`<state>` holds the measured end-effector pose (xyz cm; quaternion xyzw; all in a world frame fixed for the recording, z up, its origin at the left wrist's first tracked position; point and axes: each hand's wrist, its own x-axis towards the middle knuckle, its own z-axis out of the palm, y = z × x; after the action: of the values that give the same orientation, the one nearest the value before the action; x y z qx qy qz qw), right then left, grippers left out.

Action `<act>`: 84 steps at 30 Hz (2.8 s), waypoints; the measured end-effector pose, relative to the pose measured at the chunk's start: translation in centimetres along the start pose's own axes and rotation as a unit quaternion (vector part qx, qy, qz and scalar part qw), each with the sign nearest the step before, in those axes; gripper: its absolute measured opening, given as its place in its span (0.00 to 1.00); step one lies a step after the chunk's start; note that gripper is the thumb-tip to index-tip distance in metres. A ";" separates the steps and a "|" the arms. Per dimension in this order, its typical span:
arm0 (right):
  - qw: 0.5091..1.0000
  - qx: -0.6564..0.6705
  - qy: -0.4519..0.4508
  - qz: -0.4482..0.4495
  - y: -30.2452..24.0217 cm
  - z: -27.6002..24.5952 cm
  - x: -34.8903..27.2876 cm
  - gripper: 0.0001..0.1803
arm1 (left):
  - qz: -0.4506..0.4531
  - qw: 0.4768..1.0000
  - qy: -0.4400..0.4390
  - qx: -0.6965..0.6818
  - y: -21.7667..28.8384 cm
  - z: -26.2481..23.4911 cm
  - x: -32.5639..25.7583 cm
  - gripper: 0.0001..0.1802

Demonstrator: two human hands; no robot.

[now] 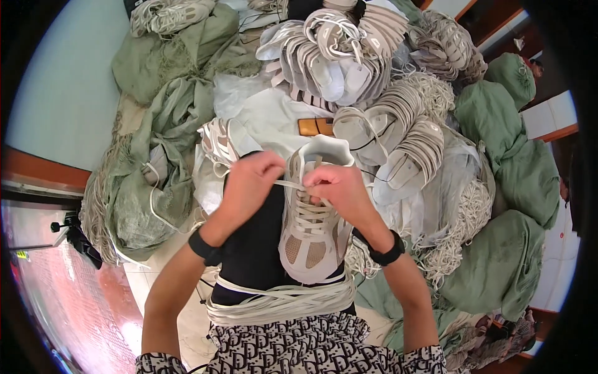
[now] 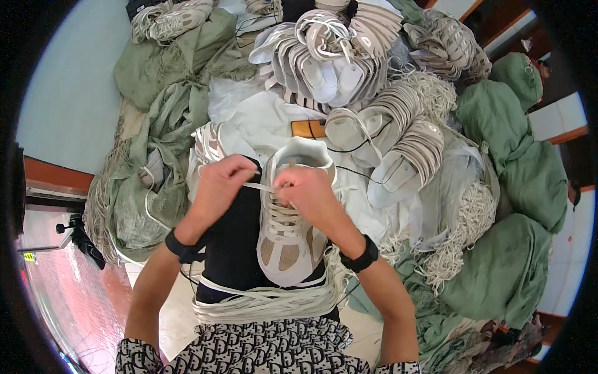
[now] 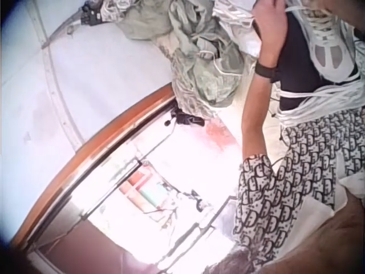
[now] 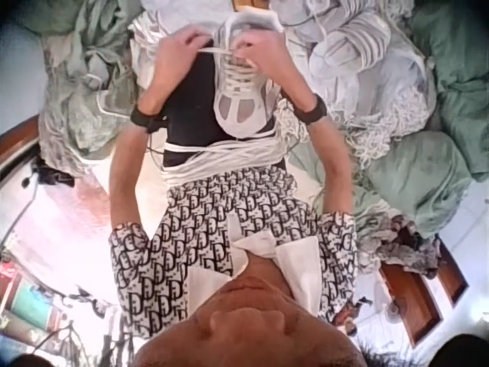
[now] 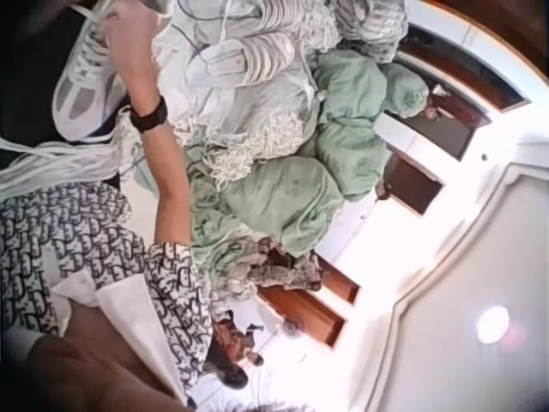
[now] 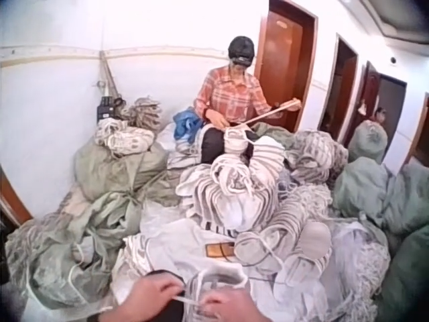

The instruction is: The worker is lacing a white and tan athletic shoe, pulling the laces through the eyelets and tying them.

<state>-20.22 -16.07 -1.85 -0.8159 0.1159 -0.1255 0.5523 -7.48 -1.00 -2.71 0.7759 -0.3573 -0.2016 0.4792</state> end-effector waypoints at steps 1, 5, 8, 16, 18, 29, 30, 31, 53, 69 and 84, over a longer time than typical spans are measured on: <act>0.998 0.002 -0.016 0.052 -0.3 0.3 -0.1 0.04 | 0.036 0.999 -0.009 0.025 -0.1 0.6 -0.4 0.05; 0.967 0.060 -0.093 0.231 -0.8 -0.5 -0.4 0.04 | 0.128 0.990 -0.011 0.059 -0.6 1.8 -1.3 0.04; 0.950 0.172 -0.071 0.251 0.3 -0.5 -0.8 0.03 | 0.129 0.990 0.000 0.053 -0.8 2.1 -1.3 0.04; 0.935 0.209 -0.082 0.273 0.8 -0.9 -1.2 0.03 | 0.181 0.977 0.041 0.108 -1.3 3.7 -1.6 0.04; 0.942 0.219 -0.068 0.244 1.0 -0.6 -1.2 0.03 | 0.210 0.962 0.050 0.166 -1.1 3.7 -1.7 0.05; 0.987 0.115 -0.091 -0.066 4.0 -0.9 -2.1 0.04 | 0.384 0.846 -0.017 0.370 0.3 4.0 -1.3 0.21; 0.980 0.078 -0.048 -0.177 6.1 -0.2 -2.0 0.05 | 0.400 0.832 -0.023 0.383 0.1 4.0 -1.2 0.20; 0.959 0.026 -0.008 -0.282 7.4 0.0 -2.0 0.05 | 0.405 0.829 -0.034 0.384 0.4 4.4 -0.9 0.18; 0.905 0.418 -0.011 0.071 4.9 -1.6 -5.4 0.04 | 0.258 0.790 -0.225 0.508 1.7 3.0 2.2 0.05; 0.964 0.210 0.120 0.112 3.5 -4.0 -6.9 0.07 | 0.032 0.981 -0.191 -0.013 9.3 3.1 0.8 0.03; 0.945 -0.305 0.100 -0.055 5.1 -1.8 -5.4 0.06 | 0.105 0.927 -0.215 0.288 4.1 7.3 2.5 0.10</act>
<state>-26.15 -17.74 -6.34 -0.9336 0.1584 -0.1957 0.2549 -12.03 -8.41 -2.34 0.7767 -0.5738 -0.2008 0.1648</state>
